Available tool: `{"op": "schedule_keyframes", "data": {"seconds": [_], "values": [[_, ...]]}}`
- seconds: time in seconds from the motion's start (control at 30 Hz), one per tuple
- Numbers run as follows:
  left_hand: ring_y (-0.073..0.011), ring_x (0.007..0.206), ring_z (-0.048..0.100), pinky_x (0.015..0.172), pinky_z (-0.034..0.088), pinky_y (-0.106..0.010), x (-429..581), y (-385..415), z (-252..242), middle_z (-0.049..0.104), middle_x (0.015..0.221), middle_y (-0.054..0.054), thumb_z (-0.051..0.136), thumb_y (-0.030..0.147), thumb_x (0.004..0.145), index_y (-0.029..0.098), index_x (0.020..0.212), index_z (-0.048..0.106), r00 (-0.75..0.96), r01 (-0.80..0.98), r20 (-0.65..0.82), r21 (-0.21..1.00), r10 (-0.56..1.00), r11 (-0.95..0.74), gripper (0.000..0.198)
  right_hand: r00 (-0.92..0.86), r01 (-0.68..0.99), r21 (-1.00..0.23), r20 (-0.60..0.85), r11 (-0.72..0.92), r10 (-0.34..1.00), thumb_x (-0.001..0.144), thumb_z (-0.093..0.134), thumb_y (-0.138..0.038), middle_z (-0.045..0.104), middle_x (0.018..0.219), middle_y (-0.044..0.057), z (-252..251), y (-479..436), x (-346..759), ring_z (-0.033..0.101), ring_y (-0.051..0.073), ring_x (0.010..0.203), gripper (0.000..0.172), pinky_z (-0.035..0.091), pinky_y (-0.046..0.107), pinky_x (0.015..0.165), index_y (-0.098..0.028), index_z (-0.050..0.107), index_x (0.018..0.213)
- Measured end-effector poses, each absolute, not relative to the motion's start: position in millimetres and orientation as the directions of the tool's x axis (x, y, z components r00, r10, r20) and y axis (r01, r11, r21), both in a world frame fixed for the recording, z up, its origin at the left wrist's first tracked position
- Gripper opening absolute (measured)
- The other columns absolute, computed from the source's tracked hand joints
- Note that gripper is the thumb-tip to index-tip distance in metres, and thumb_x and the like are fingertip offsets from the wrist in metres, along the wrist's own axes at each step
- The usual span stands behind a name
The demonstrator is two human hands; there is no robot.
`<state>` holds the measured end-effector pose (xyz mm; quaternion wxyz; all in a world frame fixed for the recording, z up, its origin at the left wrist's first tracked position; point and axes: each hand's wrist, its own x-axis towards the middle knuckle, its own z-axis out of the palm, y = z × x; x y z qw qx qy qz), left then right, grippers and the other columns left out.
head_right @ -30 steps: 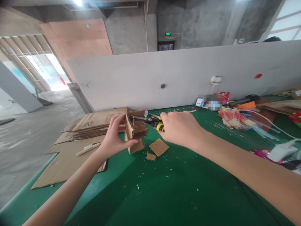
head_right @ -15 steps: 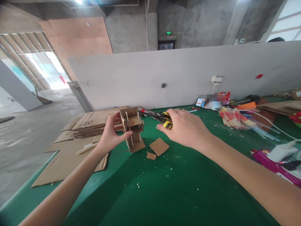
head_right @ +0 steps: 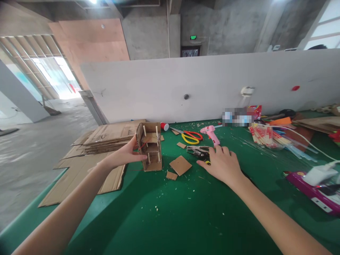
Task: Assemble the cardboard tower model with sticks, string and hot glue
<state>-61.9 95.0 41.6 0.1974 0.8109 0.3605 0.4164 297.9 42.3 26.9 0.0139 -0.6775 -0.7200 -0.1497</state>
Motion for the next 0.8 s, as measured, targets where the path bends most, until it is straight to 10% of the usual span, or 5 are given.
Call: {"op": "schedule_keyframes", "data": {"seconds": [0.3,0.57,0.7,0.8], "values": [[-0.0299,0.125,0.059,0.091,0.06,-0.047,-57,98,48,0.054,0.14,-0.014,0.077,0.029,0.075,0.028,0.135,0.043,0.332,0.202,0.45,0.825,0.829,-0.528,0.069,-0.401,0.914,-0.05,0.036,0.403,0.915,0.094,0.04,-0.055,0.064,0.123,0.022,36,39,229,0.056,0.037,0.118,0.061,0.048,0.048,0.092,-0.008,0.06,0.127],[-0.0309,0.126,0.057,0.103,0.051,-0.046,-57,98,48,0.056,0.14,-0.012,0.08,0.034,0.075,0.026,0.136,0.046,0.302,0.1,0.377,0.901,0.876,-0.422,0.071,-0.354,0.863,-0.294,0.23,0.411,0.907,0.089,0.045,-0.023,0.049,0.145,0.024,9,49,219,0.041,0.038,0.138,0.052,0.036,0.054,0.111,-0.004,0.051,0.137],[-0.0344,0.126,0.057,0.1,0.053,-0.041,-58,86,68,0.06,0.136,-0.012,0.085,0.036,0.07,0.022,0.13,0.052,0.373,-0.053,0.336,0.938,0.865,-0.342,0.07,-0.301,0.421,-0.898,-0.009,0.125,0.953,0.085,0.063,-0.042,0.049,0.147,0.018,19,53,206,0.048,0.029,0.135,0.072,0.039,0.049,0.111,-0.02,0.036,0.148],[-0.0352,0.125,0.058,0.1,0.052,-0.042,-57,77,83,0.064,0.132,-0.013,0.087,0.035,0.068,0.02,0.127,0.055,0.391,-0.096,0.356,0.933,0.849,-0.347,0.069,-0.388,-0.006,-0.995,-0.094,-0.104,0.917,0.071,0.08,-0.044,0.064,0.127,0.01,27,52,194,0.061,0.025,0.118,0.069,0.043,0.045,0.106,-0.028,0.051,0.132]]}}
